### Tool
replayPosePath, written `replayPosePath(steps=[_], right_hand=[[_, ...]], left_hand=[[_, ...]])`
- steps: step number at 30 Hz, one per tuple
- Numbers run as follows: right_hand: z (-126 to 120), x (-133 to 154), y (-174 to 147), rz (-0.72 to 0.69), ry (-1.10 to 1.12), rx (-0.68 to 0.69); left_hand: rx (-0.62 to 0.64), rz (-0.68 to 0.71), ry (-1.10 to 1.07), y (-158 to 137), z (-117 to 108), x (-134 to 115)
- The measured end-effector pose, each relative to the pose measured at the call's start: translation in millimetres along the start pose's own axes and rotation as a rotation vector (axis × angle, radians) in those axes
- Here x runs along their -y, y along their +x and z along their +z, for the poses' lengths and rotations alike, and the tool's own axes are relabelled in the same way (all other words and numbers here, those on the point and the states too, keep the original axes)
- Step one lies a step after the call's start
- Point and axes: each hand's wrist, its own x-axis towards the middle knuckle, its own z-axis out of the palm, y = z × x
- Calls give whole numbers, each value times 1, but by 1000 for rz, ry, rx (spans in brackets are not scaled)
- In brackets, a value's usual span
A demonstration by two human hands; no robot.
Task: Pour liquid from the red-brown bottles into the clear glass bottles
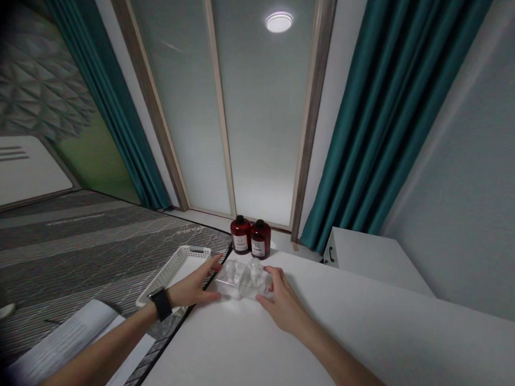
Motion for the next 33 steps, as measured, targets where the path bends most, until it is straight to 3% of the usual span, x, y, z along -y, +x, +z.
replayPosePath(steps=[4,15,33], right_hand=[[11,0,6,-43,-6,-33],[29,-4,36,-44,-85,-98],[30,-20,45,-49,-77,-126]], left_hand=[[-81,18,67,3,7,3],[-145,23,97,31,4,6],[-185,-29,97,42,15,17]])
